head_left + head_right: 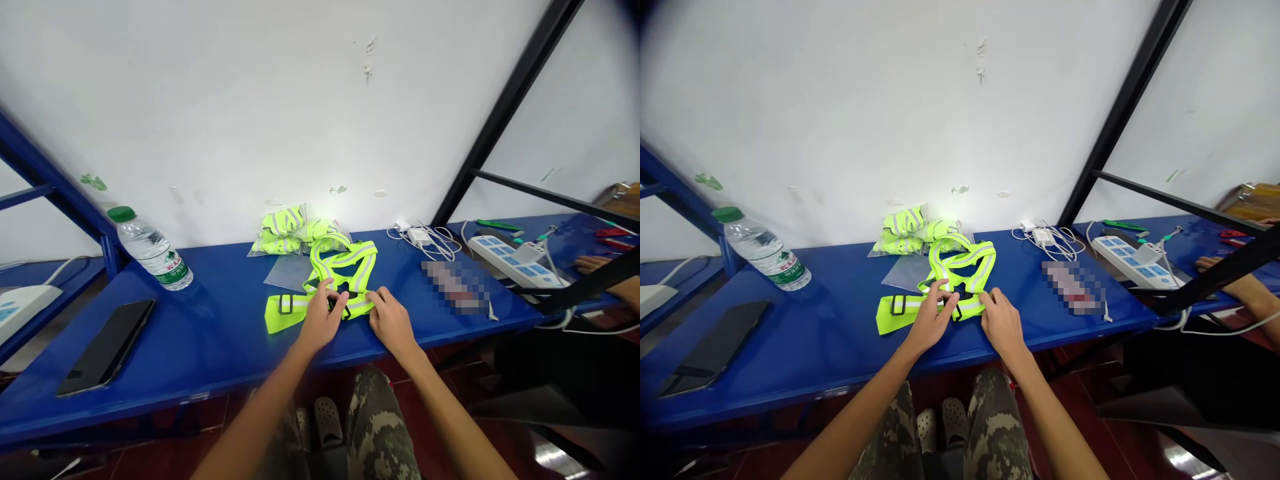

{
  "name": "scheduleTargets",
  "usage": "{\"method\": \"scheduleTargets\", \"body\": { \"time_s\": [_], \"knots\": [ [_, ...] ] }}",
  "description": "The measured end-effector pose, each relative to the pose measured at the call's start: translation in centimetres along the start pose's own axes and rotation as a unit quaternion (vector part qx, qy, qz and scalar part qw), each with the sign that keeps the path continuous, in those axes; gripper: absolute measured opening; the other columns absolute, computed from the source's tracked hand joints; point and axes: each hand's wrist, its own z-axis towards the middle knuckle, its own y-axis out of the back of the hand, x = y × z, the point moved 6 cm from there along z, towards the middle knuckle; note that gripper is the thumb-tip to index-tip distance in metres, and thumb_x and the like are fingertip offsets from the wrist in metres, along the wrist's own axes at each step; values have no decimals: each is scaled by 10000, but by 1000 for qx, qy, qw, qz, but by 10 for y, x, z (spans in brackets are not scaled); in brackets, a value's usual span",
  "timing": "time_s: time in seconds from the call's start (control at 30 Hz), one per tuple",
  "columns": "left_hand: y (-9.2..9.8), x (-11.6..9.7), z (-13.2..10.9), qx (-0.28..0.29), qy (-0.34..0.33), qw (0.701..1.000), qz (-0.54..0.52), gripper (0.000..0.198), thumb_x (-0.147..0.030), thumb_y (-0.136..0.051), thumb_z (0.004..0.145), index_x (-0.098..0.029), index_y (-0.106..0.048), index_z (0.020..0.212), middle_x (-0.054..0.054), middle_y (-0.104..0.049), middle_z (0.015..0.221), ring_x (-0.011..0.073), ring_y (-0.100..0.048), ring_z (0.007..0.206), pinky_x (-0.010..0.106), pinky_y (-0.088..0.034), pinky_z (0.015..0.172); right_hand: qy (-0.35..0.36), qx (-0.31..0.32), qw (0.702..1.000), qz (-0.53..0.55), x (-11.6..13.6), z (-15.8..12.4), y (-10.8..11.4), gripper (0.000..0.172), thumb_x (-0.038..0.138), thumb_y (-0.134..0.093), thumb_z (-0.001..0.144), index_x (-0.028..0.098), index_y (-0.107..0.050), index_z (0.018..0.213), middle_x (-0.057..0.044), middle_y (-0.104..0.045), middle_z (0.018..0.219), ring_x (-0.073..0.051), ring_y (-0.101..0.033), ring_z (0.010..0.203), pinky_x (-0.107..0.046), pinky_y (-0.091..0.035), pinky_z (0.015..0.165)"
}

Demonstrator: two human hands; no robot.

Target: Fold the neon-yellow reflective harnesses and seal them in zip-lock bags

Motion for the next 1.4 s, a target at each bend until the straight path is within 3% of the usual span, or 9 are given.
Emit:
{"method": "scheduleTargets", "body": {
  "time_s": [0.2, 0.53, 0.67, 0.77, 0.9, 1.0, 1.07, 1.23, 1.4],
  "knots": [
    [3, -9, -8, -38, -70, 995, 58, 424, -458, -632, 832, -217, -557, 1174, 92, -597, 1146, 234, -550, 1116, 392, -438, 1012, 14, -12, 1000, 3, -3, -4, -1, 264, 96, -421, 855, 188, -633, 983, -72, -560, 869, -206, -544, 734, -304, -401, 632],
    [-1, -9, -12, -80, -124, 978, 146, 165, -149, -514, 835, -176, -589, 979, 110, -507, 1089, 249, -517, 1084, 424, -458, 959, 114, -4, 994, -1, 38, 2, 17, 232, 120, -524, 843, 144, -661, 1028, -126, -592, 1224, -312, -457, 1119, -431, -411, 893],
    [-7, -8, -11, -58, -132, 974, 174, 132, -158, -494, 855, -171, -594, 941, 101, -527, 1051, 236, -530, 1033, 408, -471, 930, 143, 37, 989, 31, 54, 1, 11, 316, 128, -504, 870, 134, -627, 1160, -117, -632, 1174, -272, -496, 1072, -423, -429, 922],
    [-7, -12, -16, -45, -147, 967, 201, 238, -159, -466, 882, -173, -585, 1087, 108, -552, 1092, 240, -528, 1066, 405, -465, 948, 142, 51, 988, 38, 54, 0, 4, 330, 115, -460, 898, 125, -616, 1189, -112, -642, 1159, -257, -519, 1033, -407, -454, 922],
    [20, -17, -42, -113, -135, 943, 281, 383, -213, -504, 887, -197, -521, 1269, 127, -525, 1248, 291, -435, 1239, 479, -358, 1074, 146, 40, 988, 38, 52, -5, 1, 328, 138, -440, 929, 134, -603, 1213, -107, -630, 1196, -268, -509, 1077, -415, -453, 971],
    [65, 1, -64, -191, 2, 917, 349, 480, -291, -547, 875, -187, -481, 1340, 178, -394, 1406, 354, -384, 1288, 531, -364, 1037, 141, 25, 989, 34, 52, -9, 2, 346, 113, -429, 924, 142, -593, 1228, -106, -620, 1227, -278, -493, 1120, -431, -441, 1005],
    [92, 23, -73, -195, 114, 906, 358, 647, -439, -584, 848, -180, -402, 1412, 204, -403, 1403, 400, -408, 1255, 559, -417, 946, 138, 22, 990, 35, 53, -10, 4, 372, 91, -423, 914, 150, -578, 1247, -105, -622, 1229, -280, -494, 1124, -438, -441, 1009],
    [112, 59, -57, -59, 153, 952, 257, 542, -399, -580, 844, -203, -486, 1340, 117, -640, 1097, 311, -589, 1020, 497, -459, 894, 129, 26, 990, 40, 53, -11, 5, 388, 110, -412, 928, 152, -553, 1287, -99, -642, 1205, -279, -508, 1103, -430, -467, 976],
    [107, 54, -34, -129, 135, 982, -40, 585, -284, -633, 791, -146, -465, 1334, 103, -662, 1035, 223, -658, 903, 370, -525, 836, 145, 21, 989, 27, 52, -13, 0, 415, 59, -435, 889, 145, -594, 1263, -102, -623, 1252, -278, -498, 1145, -439, -440, 1014]
  ]
}}
